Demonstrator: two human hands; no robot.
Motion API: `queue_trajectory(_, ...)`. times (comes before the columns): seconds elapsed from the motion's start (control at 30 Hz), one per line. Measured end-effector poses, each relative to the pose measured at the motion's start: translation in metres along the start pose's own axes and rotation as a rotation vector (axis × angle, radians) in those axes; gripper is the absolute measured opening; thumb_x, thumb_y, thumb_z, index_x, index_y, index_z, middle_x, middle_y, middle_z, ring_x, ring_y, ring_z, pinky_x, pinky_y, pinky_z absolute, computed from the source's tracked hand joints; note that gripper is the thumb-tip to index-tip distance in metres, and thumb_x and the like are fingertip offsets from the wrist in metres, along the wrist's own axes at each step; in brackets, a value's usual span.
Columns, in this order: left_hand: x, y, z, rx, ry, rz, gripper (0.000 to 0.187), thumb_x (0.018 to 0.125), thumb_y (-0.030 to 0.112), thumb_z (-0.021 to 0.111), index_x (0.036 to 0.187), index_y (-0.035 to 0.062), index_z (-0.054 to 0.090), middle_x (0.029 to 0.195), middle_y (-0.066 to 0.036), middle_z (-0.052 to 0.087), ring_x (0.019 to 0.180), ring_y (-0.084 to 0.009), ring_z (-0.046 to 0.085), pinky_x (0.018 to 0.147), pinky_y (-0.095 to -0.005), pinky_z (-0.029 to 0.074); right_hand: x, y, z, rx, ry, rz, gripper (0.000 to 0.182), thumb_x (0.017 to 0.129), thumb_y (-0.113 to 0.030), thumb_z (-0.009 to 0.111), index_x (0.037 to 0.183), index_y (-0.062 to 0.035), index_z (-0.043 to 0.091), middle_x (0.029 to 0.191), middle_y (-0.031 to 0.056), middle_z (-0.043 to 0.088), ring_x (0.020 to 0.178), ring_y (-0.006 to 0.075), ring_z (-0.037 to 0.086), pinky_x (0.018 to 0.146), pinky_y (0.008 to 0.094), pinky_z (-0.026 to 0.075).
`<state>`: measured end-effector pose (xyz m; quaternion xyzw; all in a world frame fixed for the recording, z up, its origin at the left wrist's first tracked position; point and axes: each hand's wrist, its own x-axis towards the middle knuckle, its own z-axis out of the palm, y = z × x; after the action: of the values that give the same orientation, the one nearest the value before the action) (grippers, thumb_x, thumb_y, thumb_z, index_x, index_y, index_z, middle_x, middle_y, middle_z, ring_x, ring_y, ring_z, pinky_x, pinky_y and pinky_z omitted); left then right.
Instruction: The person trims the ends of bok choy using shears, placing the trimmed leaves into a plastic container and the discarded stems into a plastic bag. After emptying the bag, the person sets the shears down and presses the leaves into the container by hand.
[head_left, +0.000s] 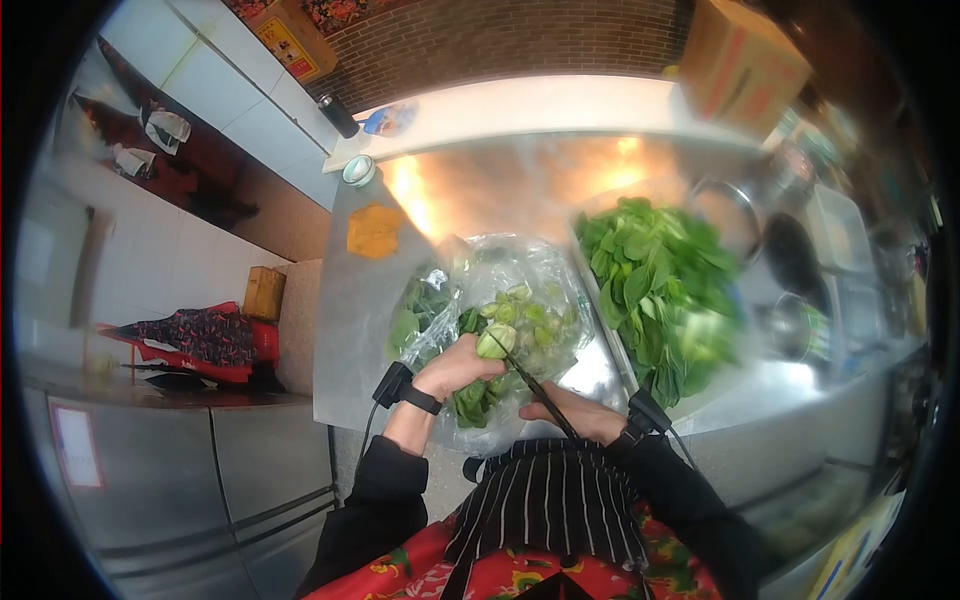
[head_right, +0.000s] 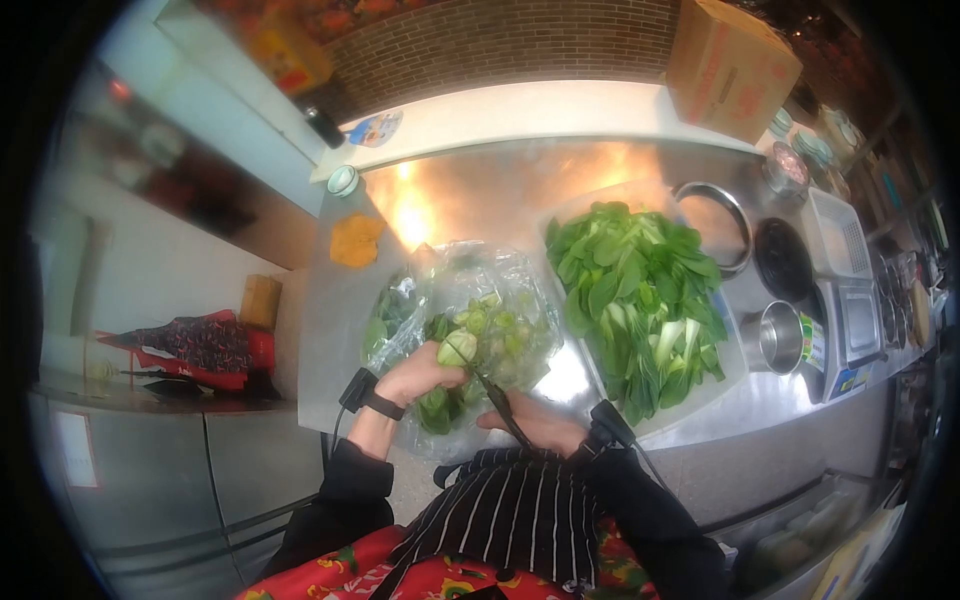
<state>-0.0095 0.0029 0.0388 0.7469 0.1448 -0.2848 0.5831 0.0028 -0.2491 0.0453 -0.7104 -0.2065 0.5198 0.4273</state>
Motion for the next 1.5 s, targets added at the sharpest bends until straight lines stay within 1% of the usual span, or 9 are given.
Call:
queue_trajectory(0.37, -0.009, 0.015, -0.004, 0.026, -0.039, -0.03, 0.017, 0.077, 0.014, 0.073, 0.085, 0.0003, 0.067, 0.073, -0.002, 0.063, 0.067, -0.0126, 0.058, 0.063, -0.0275, 0.046, -0.002, -0.003, -0.002, 0.032, 0.066, -0.019, 0.059, 0.09, -0.045, 0.066, 0.12, 0.0057, 0.059, 0.106, 0.0213, 0.067, 0.099, 0.0273, 0.063, 0.086, 0.0386, 0.046)
queue_trajectory(0.53, -0.006, 0.03, -0.011, 0.414, -0.065, -0.149, 0.026, 0.078, 0.023, 0.073, 0.086, -0.0018, 0.068, 0.073, -0.006, 0.067, 0.069, -0.0156, 0.063, 0.064, -0.0298, 0.048, 0.005, -0.002, -0.007, -0.153, 0.084, 0.138, 0.046, 0.087, -0.04, 0.064, 0.094, 0.0052, 0.07, 0.069, 0.0169, 0.065, 0.066, 0.0279, 0.064, 0.064, 0.0396, 0.049)
queue_trajectory(0.73, 0.018, 0.006, -0.002, 0.621, -0.085, -0.114, 0.043, 0.075, 0.03, 0.075, 0.097, -0.006, 0.07, 0.087, -0.025, 0.072, 0.083, -0.0364, 0.072, 0.076, -0.0422, 0.054, 0.034, 0.028, 0.013, -0.151, 0.28, 0.002, 0.045, 0.087, -0.035, 0.061, 0.073, 0.0081, 0.066, 0.065, 0.0282, 0.062, 0.063, 0.0419, 0.065, 0.063, 0.0479, 0.05)
queue_trajectory(0.8, 0.013, 0.014, 0.012, 0.626, 0.318, 0.155, 0.045, 0.076, 0.029, 0.075, 0.105, -0.0047, 0.068, 0.09, -0.024, 0.071, 0.087, -0.0371, 0.071, 0.08, -0.0424, 0.054, 0.055, 0.061, 0.026, -0.247, 0.354, 0.01, 0.044, 0.089, -0.034, 0.062, 0.071, 0.0057, 0.064, 0.057, 0.0187, 0.059, 0.055, 0.0282, 0.065, 0.055, 0.0418, 0.05)
queue_trajectory(0.83, 0.0, 0.036, 0.019, 0.557, 0.366, 0.231, 0.039, 0.08, 0.024, 0.076, 0.106, -0.0029, 0.066, 0.089, -0.014, 0.071, 0.082, -0.025, 0.067, 0.077, -0.035, 0.053, 0.036, 0.041, 0.016, -0.006, 0.198, 0.161, 0.041, 0.091, -0.033, 0.064, 0.071, 0.0027, 0.065, 0.059, 0.0137, 0.062, 0.053, 0.0233, 0.066, 0.053, 0.0372, 0.052)
queue_trajectory(1.03, 0.04, 0.118, 0.069, -0.123, 0.179, 0.412, 0.046, 0.086, 0.028, 0.077, 0.117, -0.002, 0.059, 0.099, -0.008, 0.069, 0.092, -0.0187, 0.064, 0.084, -0.0341, 0.052, 0.032, 0.055, 0.031, 0.046, 0.284, 0.109, 0.038, 0.092, -0.032, 0.066, 0.079, 0.0033, 0.065, 0.065, 0.0094, 0.066, 0.052, 0.0201, 0.066, 0.049, 0.0321, 0.054)
queue_trajectory(1.23, 0.114, 0.168, 0.117, -0.25, 0.084, 0.395, 0.081, 0.093, 0.027, 0.072, 0.153, -0.0041, 0.028, 0.145, -0.029, 0.047, 0.136, -0.0307, 0.049, 0.109, -0.0355, 0.043, 0.023, 0.051, 0.033, 0.167, 0.312, 0.195, 0.04, 0.09, -0.035, 0.066, 0.083, 0.0045, 0.066, 0.065, 0.01, 0.066, 0.05, 0.0202, 0.066, 0.047, 0.0331, 0.054)
queue_trajectory(1.4, 0.095, 0.138, 0.117, -0.225, 0.249, 0.559, 0.058, 0.093, 0.015, 0.071, 0.142, -0.0038, 0.045, 0.136, -0.025, 0.057, 0.126, -0.0291, 0.058, 0.101, -0.0374, 0.049, 0.025, 0.081, 0.038, 0.029, 0.45, 0.131, 0.043, 0.089, -0.04, 0.066, 0.087, 0.0027, 0.07, 0.069, 0.0149, 0.069, 0.056, 0.0248, 0.068, 0.055, 0.0373, 0.055)
queue_trajectory(1.5, 0.073, 0.088, 0.077, -0.036, 0.26, 0.568, 0.025, 0.094, 0.015, 0.067, 0.113, -0.0009, 0.059, 0.106, -0.014, 0.069, 0.093, -0.0253, 0.067, 0.081, -0.0386, 0.055, 0.014, 0.077, 0.038, 0.002, 0.605, 0.172, 0.05, 0.086, -0.048, 0.068, 0.091, 0.0018, 0.068, 0.08, 0.0218, 0.07, 0.083, 0.038, 0.07, 0.075, 0.0455, 0.051)
